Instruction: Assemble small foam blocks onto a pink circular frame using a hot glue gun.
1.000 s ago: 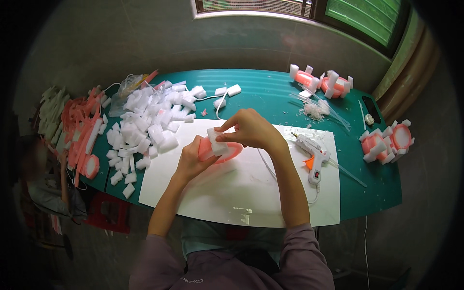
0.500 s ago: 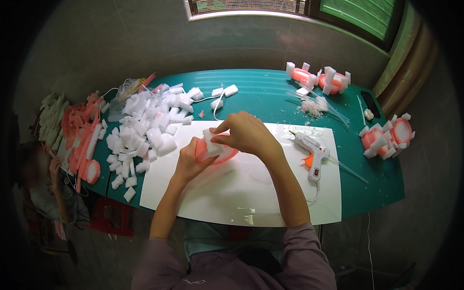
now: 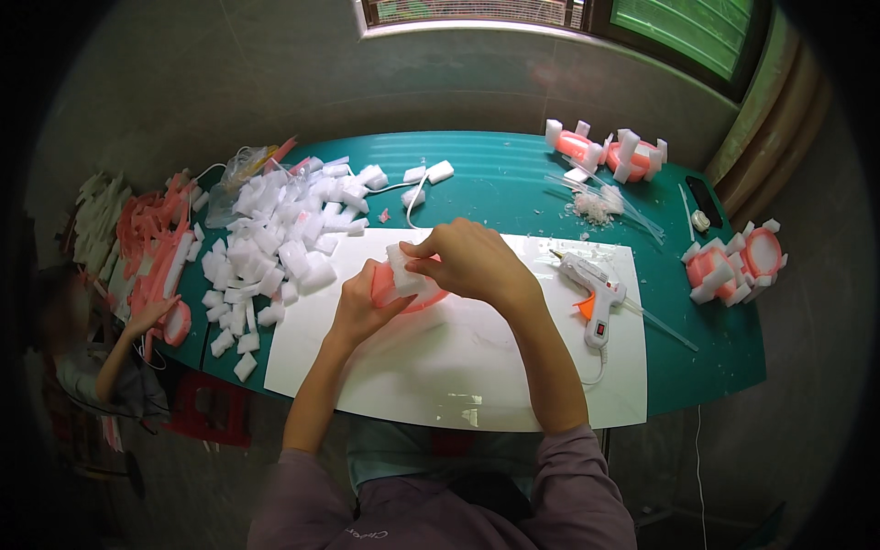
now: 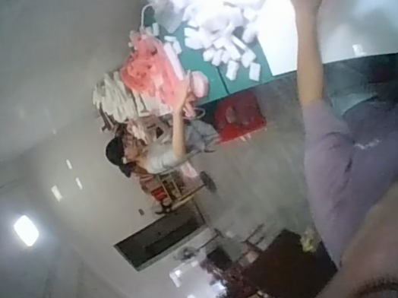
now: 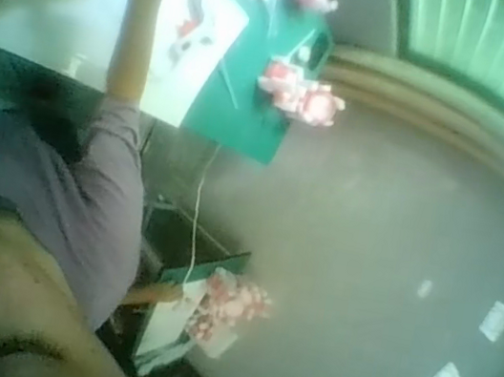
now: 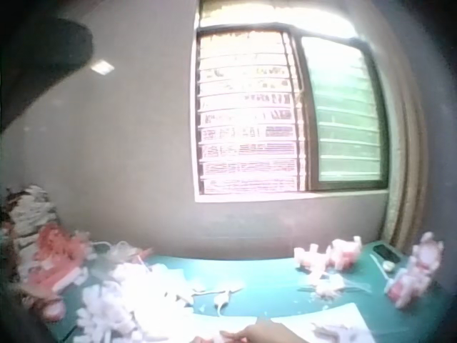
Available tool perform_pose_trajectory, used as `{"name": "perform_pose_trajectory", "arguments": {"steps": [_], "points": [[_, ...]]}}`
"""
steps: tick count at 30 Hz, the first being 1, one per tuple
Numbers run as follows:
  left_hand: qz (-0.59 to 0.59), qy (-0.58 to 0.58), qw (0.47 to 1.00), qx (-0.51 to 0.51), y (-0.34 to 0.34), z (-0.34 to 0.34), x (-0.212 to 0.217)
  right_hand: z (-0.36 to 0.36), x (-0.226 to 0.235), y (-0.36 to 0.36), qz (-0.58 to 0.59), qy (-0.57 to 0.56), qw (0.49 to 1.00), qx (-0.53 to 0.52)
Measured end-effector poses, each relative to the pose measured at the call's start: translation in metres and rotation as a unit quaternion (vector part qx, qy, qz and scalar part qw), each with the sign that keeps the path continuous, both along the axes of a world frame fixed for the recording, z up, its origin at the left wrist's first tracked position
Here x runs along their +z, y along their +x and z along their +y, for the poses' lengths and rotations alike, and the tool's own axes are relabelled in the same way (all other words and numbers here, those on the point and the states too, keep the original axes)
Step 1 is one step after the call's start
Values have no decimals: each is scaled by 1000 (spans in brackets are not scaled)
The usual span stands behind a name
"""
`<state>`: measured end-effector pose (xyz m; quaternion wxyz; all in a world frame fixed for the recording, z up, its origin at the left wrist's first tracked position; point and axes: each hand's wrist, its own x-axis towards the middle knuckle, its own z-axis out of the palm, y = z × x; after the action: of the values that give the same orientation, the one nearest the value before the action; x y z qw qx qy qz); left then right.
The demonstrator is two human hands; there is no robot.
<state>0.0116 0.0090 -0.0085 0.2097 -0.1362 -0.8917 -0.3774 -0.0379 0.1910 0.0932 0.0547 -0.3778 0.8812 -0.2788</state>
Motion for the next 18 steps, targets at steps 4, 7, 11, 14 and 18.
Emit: {"name": "perform_pose_trajectory", "arguments": {"steps": [4,7,11,14,18], "points": [[1,-6,1000,-2,0,1,1,0,6,3,-8,18,1000,-7],[2,-5,1000,-3,0,1,1,2,7,2,-43,17,999,-8],[-4,-2,1000,-3,1,0,0,1,7,0,-58,9,998,2],[-4,-2,1000,-1,2,-4,-1,-2,5,-1,-24,17,999,14],[-17,6,1000,5,0,0,1,-1,15,3,-100,36,994,-19]]}}
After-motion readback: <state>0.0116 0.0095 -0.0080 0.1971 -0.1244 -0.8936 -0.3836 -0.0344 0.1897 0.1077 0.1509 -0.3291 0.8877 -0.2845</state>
